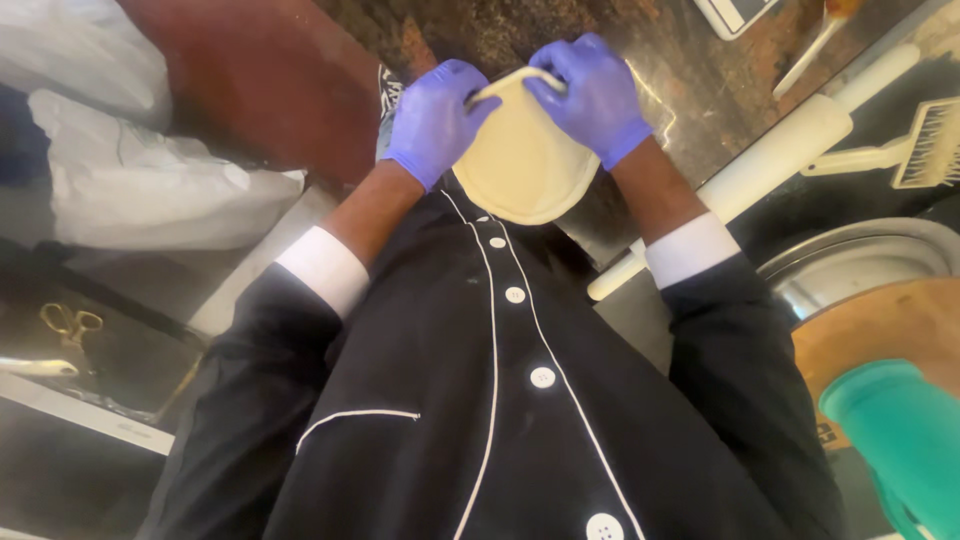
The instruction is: The person kneads a ball of dough by hand, rolls it flat with a rolling pin on a stainless steel counter, presses and shapes the flattened dough into a round pan, then moves to a portable induction burner and stirs a pot of red sauce with a spoon.
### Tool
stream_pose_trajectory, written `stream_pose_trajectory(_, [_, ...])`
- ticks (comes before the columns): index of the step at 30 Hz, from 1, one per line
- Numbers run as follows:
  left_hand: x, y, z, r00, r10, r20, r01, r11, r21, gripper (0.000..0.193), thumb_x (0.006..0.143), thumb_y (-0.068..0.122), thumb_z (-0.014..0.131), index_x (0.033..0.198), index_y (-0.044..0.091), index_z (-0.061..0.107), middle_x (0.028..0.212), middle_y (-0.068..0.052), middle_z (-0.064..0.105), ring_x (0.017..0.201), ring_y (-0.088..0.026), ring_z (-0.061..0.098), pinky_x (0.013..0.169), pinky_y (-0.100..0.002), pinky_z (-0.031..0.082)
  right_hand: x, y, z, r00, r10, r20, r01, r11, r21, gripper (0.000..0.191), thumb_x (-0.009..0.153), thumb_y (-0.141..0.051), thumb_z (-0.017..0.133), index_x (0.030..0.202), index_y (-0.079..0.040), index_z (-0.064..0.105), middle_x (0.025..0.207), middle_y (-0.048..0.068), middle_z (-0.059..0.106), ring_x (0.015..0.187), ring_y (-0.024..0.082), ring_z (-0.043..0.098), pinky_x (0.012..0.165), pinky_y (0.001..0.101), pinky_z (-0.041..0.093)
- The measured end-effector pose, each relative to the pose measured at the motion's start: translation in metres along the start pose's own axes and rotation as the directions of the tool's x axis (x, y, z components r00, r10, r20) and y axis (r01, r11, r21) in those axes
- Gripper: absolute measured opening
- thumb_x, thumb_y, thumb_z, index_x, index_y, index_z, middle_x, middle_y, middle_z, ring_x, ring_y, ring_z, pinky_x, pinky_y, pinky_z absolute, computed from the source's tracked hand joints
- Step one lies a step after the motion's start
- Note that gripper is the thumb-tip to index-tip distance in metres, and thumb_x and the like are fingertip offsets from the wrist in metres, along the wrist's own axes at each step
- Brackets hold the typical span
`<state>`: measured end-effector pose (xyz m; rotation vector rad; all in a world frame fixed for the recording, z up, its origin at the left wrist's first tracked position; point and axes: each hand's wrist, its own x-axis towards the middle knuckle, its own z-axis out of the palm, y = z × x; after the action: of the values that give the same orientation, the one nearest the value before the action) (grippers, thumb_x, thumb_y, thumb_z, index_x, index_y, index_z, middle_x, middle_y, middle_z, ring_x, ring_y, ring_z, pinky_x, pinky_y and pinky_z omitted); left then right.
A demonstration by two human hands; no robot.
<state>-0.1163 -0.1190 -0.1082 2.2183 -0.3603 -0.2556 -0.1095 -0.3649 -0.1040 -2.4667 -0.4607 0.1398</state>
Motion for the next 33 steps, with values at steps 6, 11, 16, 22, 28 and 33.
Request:
stream_pose_trajectory(6, [0.002,0.005,0.002,0.961,-0.267,-0.067,0.266,0.964,-0.021,0.029,0.087,0.029,0.08,0.105,0.007,0.072,0.088,-0.011,0.074,0.083,-0.032,0.071,0.073,-0.043,0.056,-0.002,0.01,0.015,0.958,0.125,-0.259,-0.165,0.976,-0.14,0.028,0.099,-0.031,0.082,0.116,-0.013,0.069,0.093,0.006,0.067,0.09,0.029,0.065,0.074,0.0422,0.053])
stream_pose_trajectory(11, [-0.013,0.007,0.001,0.966,-0.251,-0.059,0.253,0.967,0.033,0.031,0.092,0.031,0.079,0.113,0.01,0.071,0.09,-0.009,0.075,0.083,-0.03,0.072,0.074,-0.043,0.056,-0.05,-0.009,0.005,0.865,0.374,-0.334,-0.373,0.925,0.07,0.033,0.099,-0.026,0.08,0.125,-0.009,0.067,0.104,0.01,0.068,0.094,0.027,0.066,0.082,0.0406,0.056])
stream_pose_trajectory(16, [-0.002,0.016,0.007,0.999,0.053,0.013,-0.054,0.993,0.107,0.037,0.095,0.028,0.08,0.127,0.013,0.069,0.115,-0.009,0.069,0.104,-0.033,0.066,0.089,-0.045,0.054,-0.094,-0.04,0.004,0.846,0.289,-0.447,-0.372,0.922,-0.108,0.051,0.088,-0.026,0.084,0.128,-0.003,0.065,0.114,0.017,0.065,0.103,0.034,0.061,0.089,0.0422,0.053])
stream_pose_trajectory(22, [0.069,0.044,0.029,0.771,0.499,0.397,-0.563,0.824,0.058,0.065,0.08,0.031,0.086,0.139,0.012,0.065,0.134,-0.012,0.058,0.126,-0.036,0.048,0.099,-0.051,0.042,-0.096,-0.038,0.012,0.563,0.791,-0.238,-0.696,0.61,0.379,0.038,0.084,-0.024,0.084,0.115,-0.005,0.071,0.083,0.01,0.069,0.075,0.023,0.066,0.072,0.0368,0.054])
stream_pose_trajectory(28, [0.115,0.057,0.053,0.566,0.485,0.667,-0.642,0.766,-0.012,0.032,0.078,0.034,0.085,0.105,0.018,0.079,0.118,-0.006,0.064,0.116,-0.034,0.052,0.094,-0.049,0.043,-0.11,-0.032,0.012,0.572,0.716,-0.401,-0.52,0.694,0.497,0.019,0.094,-0.019,0.078,0.105,-0.005,0.069,0.091,0.009,0.072,0.08,0.019,0.07,0.074,0.0336,0.056])
stream_pose_trajectory(33, [0.118,0.051,0.076,0.57,0.508,0.646,-0.594,0.798,-0.104,0.025,0.085,0.034,0.083,0.101,0.015,0.077,0.1,-0.006,0.072,0.103,-0.034,0.06,0.09,-0.048,0.047,-0.122,-0.023,0.027,0.714,0.453,-0.534,-0.451,0.881,0.144,0.026,0.091,-0.019,0.082,0.11,-0.005,0.071,0.098,0.015,0.072,0.089,0.033,0.066,0.078,0.0416,0.053])
